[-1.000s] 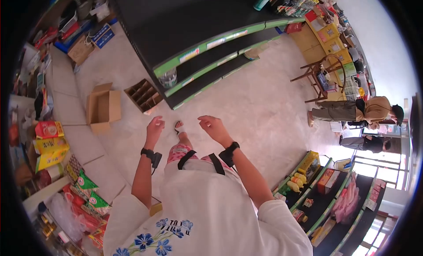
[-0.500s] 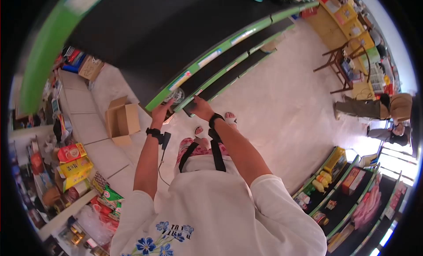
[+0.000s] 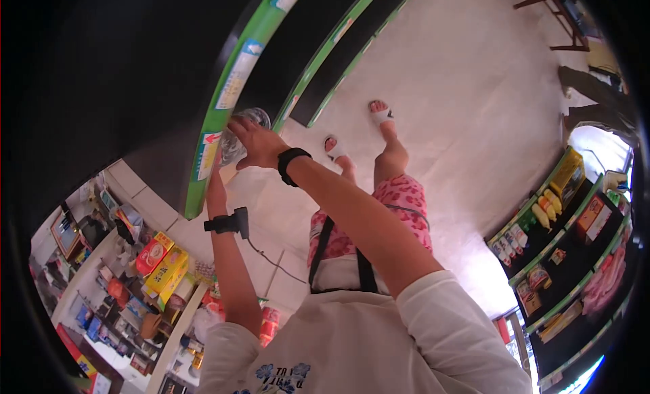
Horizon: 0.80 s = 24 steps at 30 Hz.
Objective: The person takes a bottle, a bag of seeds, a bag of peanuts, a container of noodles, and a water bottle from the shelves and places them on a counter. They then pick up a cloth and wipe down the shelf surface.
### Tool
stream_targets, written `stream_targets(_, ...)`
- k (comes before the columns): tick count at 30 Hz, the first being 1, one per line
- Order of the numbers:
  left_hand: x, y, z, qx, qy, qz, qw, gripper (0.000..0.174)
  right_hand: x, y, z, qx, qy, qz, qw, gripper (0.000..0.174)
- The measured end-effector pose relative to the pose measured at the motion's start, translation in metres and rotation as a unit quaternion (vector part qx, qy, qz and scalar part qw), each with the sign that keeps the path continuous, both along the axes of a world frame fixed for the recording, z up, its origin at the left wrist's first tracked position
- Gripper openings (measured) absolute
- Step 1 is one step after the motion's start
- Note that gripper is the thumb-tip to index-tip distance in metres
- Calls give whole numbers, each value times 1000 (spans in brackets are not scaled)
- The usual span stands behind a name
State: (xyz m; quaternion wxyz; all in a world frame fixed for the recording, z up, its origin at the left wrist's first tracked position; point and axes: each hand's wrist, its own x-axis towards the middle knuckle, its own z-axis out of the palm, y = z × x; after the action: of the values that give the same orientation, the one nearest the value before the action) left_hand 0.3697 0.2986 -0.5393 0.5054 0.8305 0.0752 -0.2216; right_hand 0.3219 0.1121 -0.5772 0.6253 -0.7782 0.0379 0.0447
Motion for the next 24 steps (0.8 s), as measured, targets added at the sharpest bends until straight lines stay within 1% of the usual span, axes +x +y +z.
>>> stream_targets(1,0,-16,4,-22,-26,54,998,58,-1,4,-2,1,-16,-11,1000,104)
stream_targets(2,-5,-24,6,-8,-29,56,998,58,3,7,-7,1,-40,-20,999,102)
stream_targets(3,-5,-30,5,-9,-61,60,996,59,8,9,-11,13,-46,-24,999,102)
stream_targets(4,-3,-30,0,-9,-86,59,995,61,8,14,-16,12,-83,-52,995,100)
stream_targets(5,0,-27,-5,0,-132,33,991,56,5,19,-19,11,-114,-80,990,97)
stream_targets(6,-1,-28,-4,18,-120,23,992,56,2,25,-21,28,-101,-90,990,97)
stream_targets(8,-6,-39,-1,-28,-144,105,984,48,-5,28,-25,39,-117,-115,986,91)
stream_targets(9,-4,-38,-2,4,-164,74,984,50,-6,30,-27,34,-125,-128,983,84)
stream_targets(10,-2,-39,-5,4,-163,69,984,50,-5,30,-28,34,-123,-133,983,84)
stream_targets(12,-3,-43,-5,-57,-190,44,979,52,-5,34,-29,39,-129,-133,982,78)
stream_targets(13,-4,-43,-5,-51,-187,40,980,56,-6,36,-28,55,-131,-148,979,75)
stream_targets(17,-14,-50,-7,-21,-220,35,975,57,-13,33,-26,61,-125,-143,980,73)
stream_targets(18,-19,-52,-6,-19,-217,34,975,57,-17,32,-23,43,-104,-152,982,71)
stream_targets(20,-31,-57,-1,21,-219,17,975,56,-25,33,-22,26,-83,-163,983,69)
stream_targets(21,-36,-64,0,50,-247,3,968,57,-29,33,-22,62,-80,-168,981,68)
stream_targets(22,-40,-69,2,47,-245,2,968,57,-32,31,-24,96,-77,-172,977,66)
stream_targets(24,-49,-79,6,117,-252,-30,960,60,-38,20,-29,106,-84,-173,976,67)
